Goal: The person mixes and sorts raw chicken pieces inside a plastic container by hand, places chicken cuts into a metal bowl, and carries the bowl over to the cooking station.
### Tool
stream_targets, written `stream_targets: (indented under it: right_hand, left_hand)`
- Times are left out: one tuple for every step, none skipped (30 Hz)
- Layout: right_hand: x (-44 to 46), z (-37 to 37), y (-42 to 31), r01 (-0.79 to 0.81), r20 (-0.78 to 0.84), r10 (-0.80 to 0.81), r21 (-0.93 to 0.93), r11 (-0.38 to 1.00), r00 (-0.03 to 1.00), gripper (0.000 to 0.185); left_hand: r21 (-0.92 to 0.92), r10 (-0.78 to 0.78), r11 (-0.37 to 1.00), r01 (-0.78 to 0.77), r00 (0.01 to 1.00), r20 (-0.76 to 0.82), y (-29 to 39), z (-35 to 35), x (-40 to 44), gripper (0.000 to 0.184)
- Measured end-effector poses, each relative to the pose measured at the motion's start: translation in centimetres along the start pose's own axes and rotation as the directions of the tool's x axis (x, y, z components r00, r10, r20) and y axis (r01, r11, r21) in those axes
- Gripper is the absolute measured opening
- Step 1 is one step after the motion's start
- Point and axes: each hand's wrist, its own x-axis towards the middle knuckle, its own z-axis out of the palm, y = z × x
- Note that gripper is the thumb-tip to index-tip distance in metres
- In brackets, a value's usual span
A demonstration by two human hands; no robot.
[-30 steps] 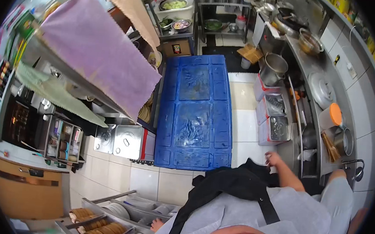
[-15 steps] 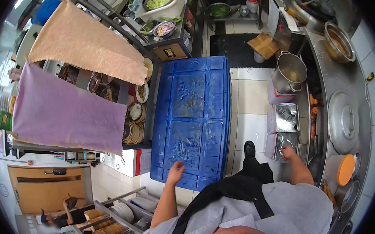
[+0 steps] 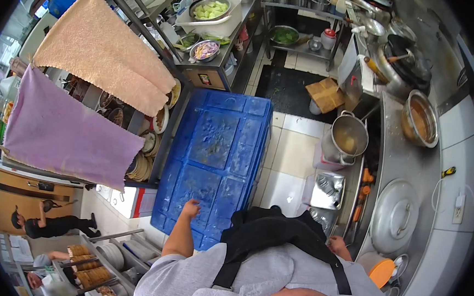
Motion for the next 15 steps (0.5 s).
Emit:
stream_targets:
  right_hand:
    - [0.3, -0.9, -0.8, 0.051, 0.038, -0.050, -0.029, 0.998, 0.998, 0.035]
    - [0.6, -1.8, -2.2, 0.103, 0.076, -0.099, -0.057, 0.993, 0.992, 0.035]
    - [0.4, -2.6, -4.3, 0.116, 0.055, -0.111, -0.098, 0.988, 0.992, 0.035]
    - [0.1, -3.3, -6.5, 0.126, 0.038, -0.122, -0.110, 0.986, 0.992, 0.035]
    - [0.0, -3.9, -8.8, 0.112, -0.024, -0.113, -0.042, 0.993, 0.993, 0.033]
    - [-0.2, -4.5, -11.0, 0.103, -0.083, -0.100, 0.028, 0.994, 0.991, 0.032]
    - [0.2, -5.2, -13.2, 0.108, -0.118, -0.106, 0.017, 0.994, 0.987, 0.031]
    - [0.5, -5.8, -15.4, 0.125, -0.135, -0.122, 0.017, 0.992, 0.983, 0.031]
    - [1.2, -6.4, -17.0, 0.153, -0.139, -0.156, -0.033, 0.988, 0.978, 0.032]
    - [2.6, -6.7, -19.2, 0.189, -0.144, -0.198, -0.074, 0.979, 0.969, 0.033]
    - [4.7, -7.4, -21.0, 0.205, -0.164, -0.210, -0.050, 0.978, 0.964, 0.033]
    - [7.0, -8.5, -22.3, 0.231, -0.131, -0.247, -0.127, 0.965, 0.960, 0.035]
    - [7.3, -8.7, -23.6, 0.250, -0.099, -0.274, -0.203, 0.947, 0.957, 0.037]
    - [7.2, -8.8, -25.0, 0.250, -0.127, -0.275, -0.186, 0.950, 0.953, 0.037]
    - [6.2, -8.7, -28.5, 0.240, -0.103, -0.257, -0.151, 0.959, 0.961, 0.039]
  left_hand:
    - [-0.056, -0.062, 0.997, 0.062, 0.998, -0.001, -0.4, 0.6, 0.6, 0.037]
    - [-0.022, -0.091, 0.996, 0.091, 0.996, 0.003, -0.5, 1.4, 1.1, 0.036]
    - [0.010, -0.119, 0.993, 0.119, 0.993, 0.005, -0.7, 2.4, 1.5, 0.035]
    - [0.047, -0.151, 0.988, 0.149, 0.988, 0.037, -1.2, 3.6, 2.7, 0.035]
    - [0.086, -0.182, 0.981, 0.176, 0.981, 0.066, -1.3, 4.9, 4.0, 0.035]
    - [0.077, -0.205, 0.977, 0.198, 0.975, 0.090, -0.4, 6.2, 4.2, 0.030]
    - [0.068, -0.224, 0.974, 0.218, 0.968, 0.114, 0.2, 7.6, 5.1, 0.026]
    - [0.109, -0.184, 0.981, 0.163, 0.957, 0.225, 1.2, 8.6, 6.4, 0.023]
    - [0.151, -0.144, 0.984, 0.098, 0.932, 0.333, 1.7, 9.6, 8.4, 0.021]
    - [0.166, -0.066, 0.986, 0.009, 0.938, 0.339, 3.8, 10.3, 8.9, 0.021]
    - [-0.057, -0.157, 0.982, 0.178, 0.951, 0.268, 7.2, 10.9, 8.7, 0.023]
    - [-0.037, -0.134, 0.988, 0.150, 0.952, 0.275, 10.5, 10.8, 9.9, 0.023]
    - [-0.055, -0.121, 0.989, 0.140, 0.957, 0.265, 12.6, 10.8, 11.3, 0.027]
    - [-0.082, -0.105, 0.988, 0.130, 0.960, 0.260, 14.9, 10.9, 12.2, 0.030]
    - [-0.068, -0.053, 0.995, 0.077, 0.952, 0.302, 15.9, 11.0, 15.5, 0.037]
